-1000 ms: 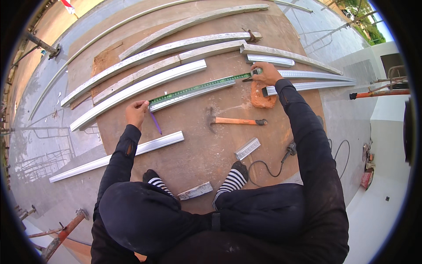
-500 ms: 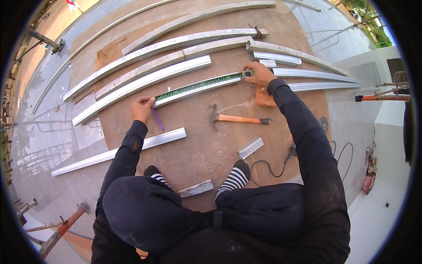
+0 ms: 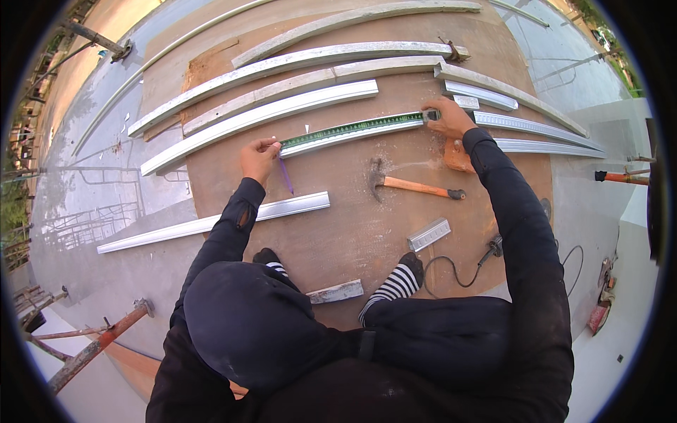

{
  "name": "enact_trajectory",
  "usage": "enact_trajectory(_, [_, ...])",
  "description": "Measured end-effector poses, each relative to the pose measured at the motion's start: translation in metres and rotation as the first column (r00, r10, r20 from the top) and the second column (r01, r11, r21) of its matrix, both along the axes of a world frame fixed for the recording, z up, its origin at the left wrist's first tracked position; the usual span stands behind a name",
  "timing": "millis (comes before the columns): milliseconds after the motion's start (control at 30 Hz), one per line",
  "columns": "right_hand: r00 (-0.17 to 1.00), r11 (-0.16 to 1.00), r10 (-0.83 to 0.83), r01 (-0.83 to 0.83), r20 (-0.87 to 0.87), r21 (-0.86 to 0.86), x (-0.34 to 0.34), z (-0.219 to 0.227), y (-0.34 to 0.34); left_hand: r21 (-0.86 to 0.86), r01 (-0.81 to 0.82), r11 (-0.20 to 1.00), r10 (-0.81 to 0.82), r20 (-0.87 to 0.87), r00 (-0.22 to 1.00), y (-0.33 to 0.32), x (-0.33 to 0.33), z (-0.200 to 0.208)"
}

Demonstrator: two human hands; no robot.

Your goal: The person uses a tape measure to measure metal frame pieces, marks them with a purple pencil, and then uses a hammer to knock a small metal connector into the end of one frame piece.

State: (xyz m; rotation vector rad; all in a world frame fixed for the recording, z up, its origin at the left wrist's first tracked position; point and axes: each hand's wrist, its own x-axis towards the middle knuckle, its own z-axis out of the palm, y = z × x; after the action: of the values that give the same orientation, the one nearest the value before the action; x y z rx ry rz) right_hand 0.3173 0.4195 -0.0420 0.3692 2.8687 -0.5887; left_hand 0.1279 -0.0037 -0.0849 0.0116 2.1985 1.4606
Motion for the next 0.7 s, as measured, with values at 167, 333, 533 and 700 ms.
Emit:
enact_trajectory(167, [0.999, 0.999, 0.036, -0.037, -0.031, -0.007, 0.001, -0.004, 0.004, -0.011, -0.012, 1.0, 0.011, -0.016, 1.0, -0.005, 0.0, -0.004])
enact_trajectory(333, [1.0, 0.999, 0.031, -0.031, -0.002, 0.007, -0.002, -0.002, -0.001, -0.001, 0.002, 1.0, -0.002, -0.067, 0.998, -0.013, -0.002, -0.015])
enact_trajectory(533, [0.999, 0.999, 0.037, -0.037, 0.006, 0.008, -0.004, -0.001, -0.003, -0.051, -0.013, 0.999, 0.008, -0.088, 0.996, -0.014, 0.003, -0.013])
enact_trajectory(700, [1.0, 1.0, 0.026, -0.026, 0.017, 0.005, -0.006, -0.002, -0.002, -0.08, 0.021, 0.997, -0.032, -0.14, 0.99, -0.018, 0.001, -0.02])
